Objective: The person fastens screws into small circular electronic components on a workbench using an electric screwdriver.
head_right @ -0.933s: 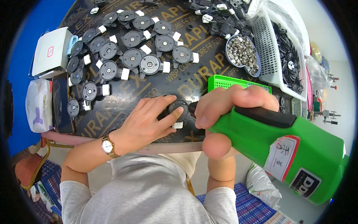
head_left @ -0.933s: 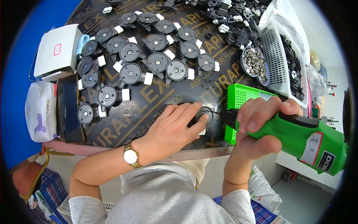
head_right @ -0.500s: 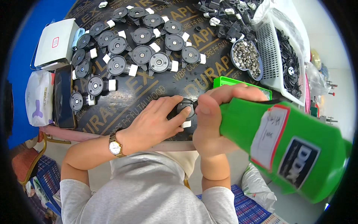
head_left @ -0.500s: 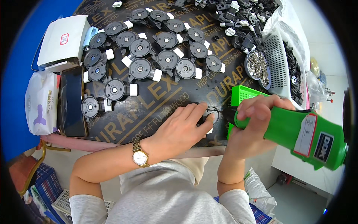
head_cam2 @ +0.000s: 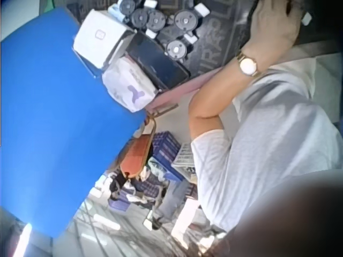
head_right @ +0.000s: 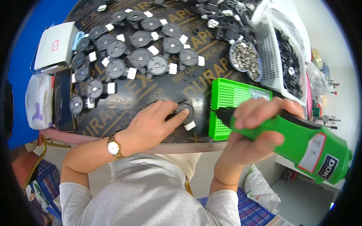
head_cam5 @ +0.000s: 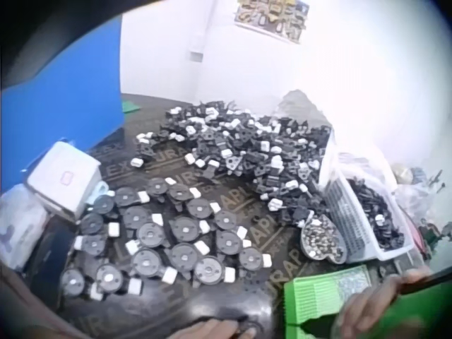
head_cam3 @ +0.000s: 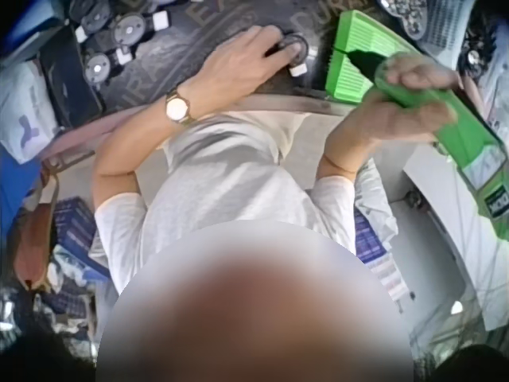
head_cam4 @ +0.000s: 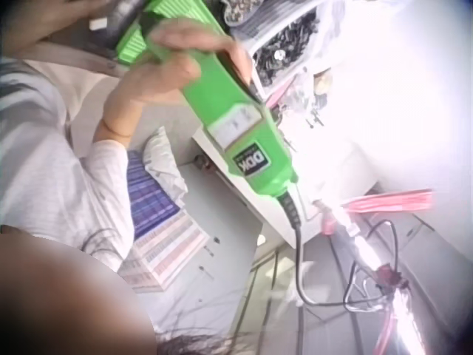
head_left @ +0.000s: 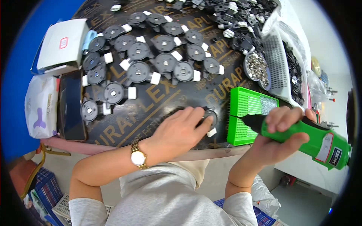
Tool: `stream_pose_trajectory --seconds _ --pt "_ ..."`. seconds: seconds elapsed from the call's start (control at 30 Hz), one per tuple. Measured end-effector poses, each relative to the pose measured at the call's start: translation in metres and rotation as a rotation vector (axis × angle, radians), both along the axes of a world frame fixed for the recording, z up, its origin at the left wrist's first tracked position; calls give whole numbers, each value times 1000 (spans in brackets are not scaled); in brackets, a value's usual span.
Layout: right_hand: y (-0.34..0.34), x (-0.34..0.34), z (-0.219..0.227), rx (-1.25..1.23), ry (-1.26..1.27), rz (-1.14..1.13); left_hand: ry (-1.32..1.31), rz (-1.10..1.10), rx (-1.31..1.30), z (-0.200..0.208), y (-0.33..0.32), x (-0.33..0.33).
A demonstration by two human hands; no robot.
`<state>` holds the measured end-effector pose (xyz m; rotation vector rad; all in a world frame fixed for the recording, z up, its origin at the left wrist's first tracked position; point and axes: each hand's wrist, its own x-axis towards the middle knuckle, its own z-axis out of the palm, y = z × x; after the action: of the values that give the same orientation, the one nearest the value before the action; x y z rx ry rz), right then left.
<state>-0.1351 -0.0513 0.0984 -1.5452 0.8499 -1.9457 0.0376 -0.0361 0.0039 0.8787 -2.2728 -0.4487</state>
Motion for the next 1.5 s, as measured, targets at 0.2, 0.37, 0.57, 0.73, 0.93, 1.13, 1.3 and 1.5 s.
stream_pose_trajectory --seconds 0.2,0.37,0.57,0.73,0.93,1.13,1.3,1.5 --pt "1 -65 -15 37 143 -297 -43 1 -13 6 1 5" --pt "7 -76 -28 49 75 -372 42 -70 20 6 -8 1" --pt "9 -83 -31 53 58 -352 11 -53 43 8 -12 -2" --pt "9 -84 -33 15 94 -317 18 -35 53 6 -13 -1" --pt "10 -78 -33 26 145 -397 -10 -49 42 12 -14 1" --pt "10 -77 -33 2 172 -404 -3 -54 64 10 -12 3" --pt "18 -69 -14 31 17 -295 11 -61 80 10 -12 3" --pt "19 -5 -14 -28 -124 90 64 -83 38 3 -10 2"
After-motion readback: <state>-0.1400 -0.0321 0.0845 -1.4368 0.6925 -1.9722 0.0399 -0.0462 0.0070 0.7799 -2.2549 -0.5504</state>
